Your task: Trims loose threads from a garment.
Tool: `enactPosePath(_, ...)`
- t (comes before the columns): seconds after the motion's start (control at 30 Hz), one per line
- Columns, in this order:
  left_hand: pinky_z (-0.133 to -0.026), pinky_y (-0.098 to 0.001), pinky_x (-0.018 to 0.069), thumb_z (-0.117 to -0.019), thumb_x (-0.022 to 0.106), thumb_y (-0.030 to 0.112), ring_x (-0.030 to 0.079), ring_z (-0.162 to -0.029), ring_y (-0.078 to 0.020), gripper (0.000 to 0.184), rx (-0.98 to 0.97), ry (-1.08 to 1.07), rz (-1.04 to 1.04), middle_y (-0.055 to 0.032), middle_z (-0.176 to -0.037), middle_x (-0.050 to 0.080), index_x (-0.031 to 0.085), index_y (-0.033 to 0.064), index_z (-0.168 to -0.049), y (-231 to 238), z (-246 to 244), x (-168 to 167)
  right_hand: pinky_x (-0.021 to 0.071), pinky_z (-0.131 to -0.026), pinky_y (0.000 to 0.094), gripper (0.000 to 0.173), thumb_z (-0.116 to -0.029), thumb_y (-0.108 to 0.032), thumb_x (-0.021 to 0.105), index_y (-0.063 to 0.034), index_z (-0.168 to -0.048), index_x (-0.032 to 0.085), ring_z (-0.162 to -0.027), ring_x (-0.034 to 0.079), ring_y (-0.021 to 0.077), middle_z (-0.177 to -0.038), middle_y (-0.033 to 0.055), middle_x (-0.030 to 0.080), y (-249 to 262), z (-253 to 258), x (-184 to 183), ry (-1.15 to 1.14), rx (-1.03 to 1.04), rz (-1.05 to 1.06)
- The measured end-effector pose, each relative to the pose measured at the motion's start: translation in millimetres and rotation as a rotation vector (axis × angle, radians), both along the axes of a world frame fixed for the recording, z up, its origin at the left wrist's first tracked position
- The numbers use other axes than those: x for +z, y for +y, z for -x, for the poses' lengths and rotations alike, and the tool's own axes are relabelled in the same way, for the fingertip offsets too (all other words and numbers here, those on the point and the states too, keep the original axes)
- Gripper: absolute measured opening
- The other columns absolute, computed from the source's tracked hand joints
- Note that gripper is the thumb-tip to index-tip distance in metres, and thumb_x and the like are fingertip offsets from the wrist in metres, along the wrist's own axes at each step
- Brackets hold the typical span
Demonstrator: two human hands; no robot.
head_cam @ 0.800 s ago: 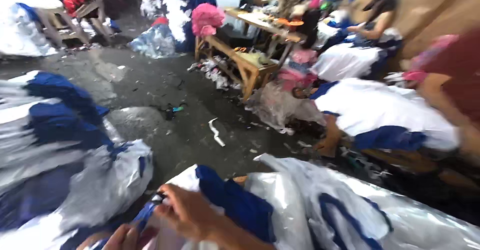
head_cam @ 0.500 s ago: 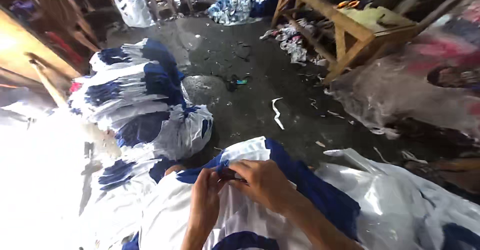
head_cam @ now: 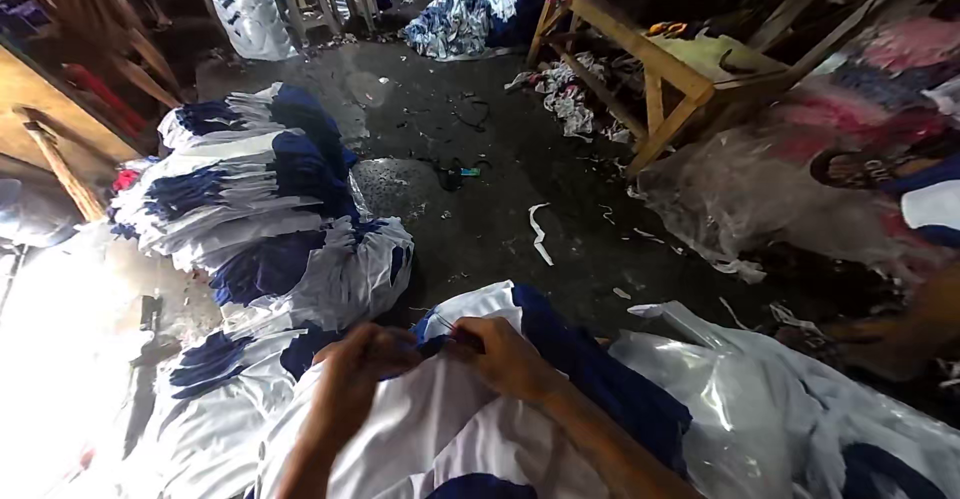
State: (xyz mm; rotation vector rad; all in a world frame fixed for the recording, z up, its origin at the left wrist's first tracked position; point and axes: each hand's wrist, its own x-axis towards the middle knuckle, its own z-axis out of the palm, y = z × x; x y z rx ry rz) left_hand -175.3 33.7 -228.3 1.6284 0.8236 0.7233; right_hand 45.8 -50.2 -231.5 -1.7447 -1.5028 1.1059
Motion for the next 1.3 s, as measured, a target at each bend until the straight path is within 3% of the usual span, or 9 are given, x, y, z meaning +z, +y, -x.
enactPosePath(0.07,-0.09,-0.0431,0.0619,-0.1058,0.049,0.015,0.074,-0.099,-0.024,0.026,0.195,0.219,-0.127,-0.0126,-0.116,0.074,0.062,-0.0012,-0.121,25.2,9.2,10.7,0.0511,-0.074,0.0357,0.031,-0.1022,-0.026,0.058,0.0023,-0.107,0.07,-0.075,0.061,0.0173,-0.085,0.0124,0.066,-2.1,-0.8,-1.4,0.033,-0.025,-0.03)
enactPosePath(0.2,-0.113,-0.076,0.0248,-0.0971,0.068,0.039,0.032,-0.145,-0.0553,0.09,0.087,0.801,-0.16,-0.0363,-0.159,0.028,0.023,-0.0069,-0.159,21.6,-4.4,21.1,0.0503,-0.073,0.0298,0.03,-0.1001,-0.026,0.062,0.0015,-0.109,0.07,-0.074,0.059,0.0121,-0.086,0.0095,0.066,-4.1,0.4,-2.4,0.059,-0.063,-0.044)
enactPosePath(0.33,-0.101,-0.0644,0.0448,-0.0978,0.065,0.022,0.063,-0.121,-0.0372,0.03,0.086,0.442,-0.36,-0.016,-0.124,0.07,0.073,0.002,-0.118,-35.5,-27.2,-3.5,0.0462,-0.07,0.0228,0.026,-0.0979,-0.025,0.067,-0.0012,-0.109,0.071,-0.071,0.053,0.005,-0.082,0.0027,0.062,-3.8,-3.3,-1.0,0.105,-0.066,-0.042)
enactPosePath(0.43,-0.082,-0.0445,0.0553,-0.0912,0.063,0.008,0.069,-0.093,-0.0244,0.017,0.291,0.28,-0.608,-0.0062,-0.095,0.074,0.08,0.009,-0.093,-56.8,-30.7,-15.9,0.0418,-0.065,0.0204,0.024,-0.0973,-0.024,0.068,-0.0025,-0.108,0.072,-0.065,0.047,0.0023,-0.075,-0.0012,0.056,-8.0,-9.9,1.6,0.124,0.02,-0.028)
enactPosePath(0.57,-0.082,-0.0394,0.057,-0.0917,0.065,0.005,0.069,-0.089,-0.026,0.014,0.222,0.361,-0.845,-0.01,-0.092,0.073,0.078,0.0055,-0.097,-92.2,-12.5,-0.5,0.0439,-0.056,0.0177,0.038,-0.1093,-0.034,0.048,-0.0061,-0.099,0.071,-0.057,0.049,-0.0015,-0.07,-0.0072,0.057,-12.7,-13.9,29.5,0.178,0.128,0.229)
enactPosePath(0.73,-0.077,-0.0369,0.0555,-0.0935,0.065,0.01,0.068,-0.081,-0.0231,0.014,-0.021,0.468,-0.871,-0.0073,-0.088,0.074,0.078,0.0055,-0.092,-151.9,-3.2,-4.6,0.0499,-0.085,0.0628,0.054,-0.0965,-0.048,0.067,0.0065,-0.101,0.068,-0.098,0.065,0.0426,-0.098,0.026,0.066,-29.9,20.0,38.4,-0.317,0.344,0.554)
enactPosePath(0.9,-0.078,-0.0318,0.0566,-0.0964,0.067,0.018,0.068,-0.083,-0.0203,0.015,-0.001,0.428,-0.772,-0.0045,-0.083,0.07,0.077,0.0091,-0.09,-147.4,-4.1,-19.3,0.0582,-0.059,0.0245,0.019,-0.1038,-0.02,0.059,-0.0028,-0.104,0.068,-0.057,0.066,0.0075,-0.075,0.0014,0.069,-48.8,3.8,31.4,0.122,-0.102,0.413)
enactPosePath(1.07,-0.082,-0.0344,0.0615,-0.0955,0.064,0.008,0.073,-0.095,-0.0212,0.015,-0.015,0.301,-0.404,-0.0168,-0.115,0.072,0.074,0.0021,-0.086,-133.2,-11.6,-13.4,0.0538,-0.05,0.018,0.011,-0.1058,-0.007,0.054,-0.0032,-0.101,0.063,-0.054,0.066,0.0067,-0.074,0.0028,0.072,-51.2,14.6,42.1,0.746,-0.565,0.354)
enactPosePath(1.3,-0.077,-0.0317,0.0648,-0.1064,0.054,0.029,0.075,-0.085,-0.0143,0.025,0.005,-0.268,0.04,-0.0044,-0.108,0.076,0.074,0.0138,-0.106,-73.1,19.4,-1.1,0.0437,-0.046,0.0127,0.016,-0.1098,-0.015,0.046,-0.007,-0.103,0.058,-0.049,0.049,-0.0002,-0.073,-0.0012,0.063,-52.8,11.1,27.9,1.04,-0.62,0.348)
